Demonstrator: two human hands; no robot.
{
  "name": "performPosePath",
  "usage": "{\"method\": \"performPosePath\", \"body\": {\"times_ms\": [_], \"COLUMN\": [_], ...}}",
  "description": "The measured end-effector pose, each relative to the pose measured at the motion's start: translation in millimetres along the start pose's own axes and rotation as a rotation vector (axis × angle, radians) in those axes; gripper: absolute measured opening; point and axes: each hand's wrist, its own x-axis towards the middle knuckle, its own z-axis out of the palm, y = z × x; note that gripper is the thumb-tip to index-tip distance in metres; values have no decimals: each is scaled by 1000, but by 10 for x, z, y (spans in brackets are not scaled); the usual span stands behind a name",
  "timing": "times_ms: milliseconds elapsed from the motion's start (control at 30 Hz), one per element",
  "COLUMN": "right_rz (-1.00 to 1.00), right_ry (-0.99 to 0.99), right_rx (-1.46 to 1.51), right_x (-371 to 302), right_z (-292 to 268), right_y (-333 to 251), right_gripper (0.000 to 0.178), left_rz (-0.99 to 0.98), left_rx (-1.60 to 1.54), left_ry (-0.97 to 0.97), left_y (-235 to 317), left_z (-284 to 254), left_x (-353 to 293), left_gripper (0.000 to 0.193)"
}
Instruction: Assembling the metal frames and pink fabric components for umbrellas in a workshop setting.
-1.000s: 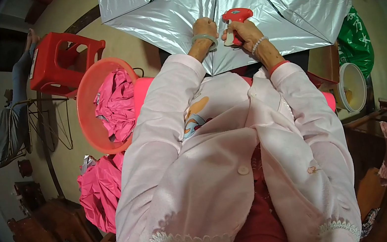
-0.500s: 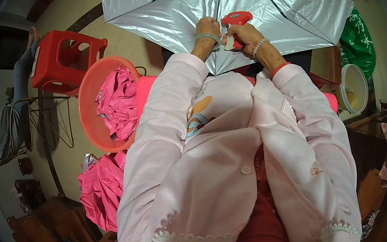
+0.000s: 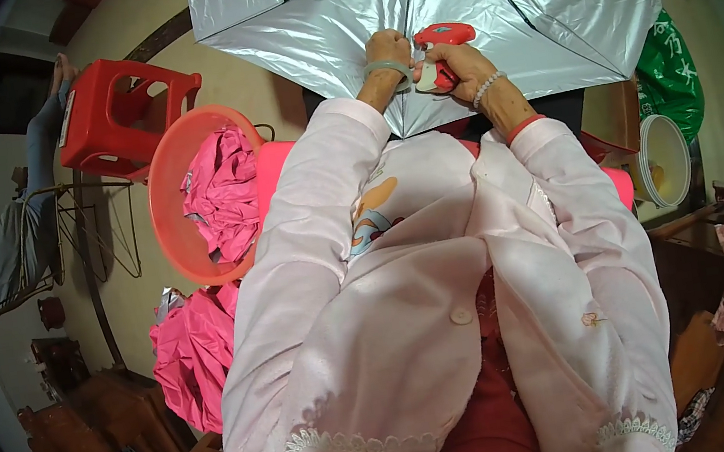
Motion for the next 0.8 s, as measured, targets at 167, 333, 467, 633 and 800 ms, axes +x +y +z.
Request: {"method": "performPosePath", "body": {"times_ms": [167, 333, 467, 633, 800], "right_rz": [6, 23, 60, 108, 98], "right_ry": [-17, -18, -58, -130, -191], "right_rx": [10, 40, 117, 180, 187], "right_x": [-12, -37, -13, 13, 62], "right_z": [-13, -11, -91, -193, -257], "right_y": [-7, -10, -18, -22, 3], "right_gripper": [29, 29, 29, 28, 29], "left_rz": [17, 9, -6, -69, -56], "left_rx": [18, 24, 49, 29, 44], "left_ry": [-16, -13, -27, -117, -120], "left_y": [-21, -90, -45, -30, -59], "left_z": [13, 30, 7, -34, -24], "left_x": [31, 79, 77, 89, 115], "left_gripper": [19, 20, 20, 22, 25]}}
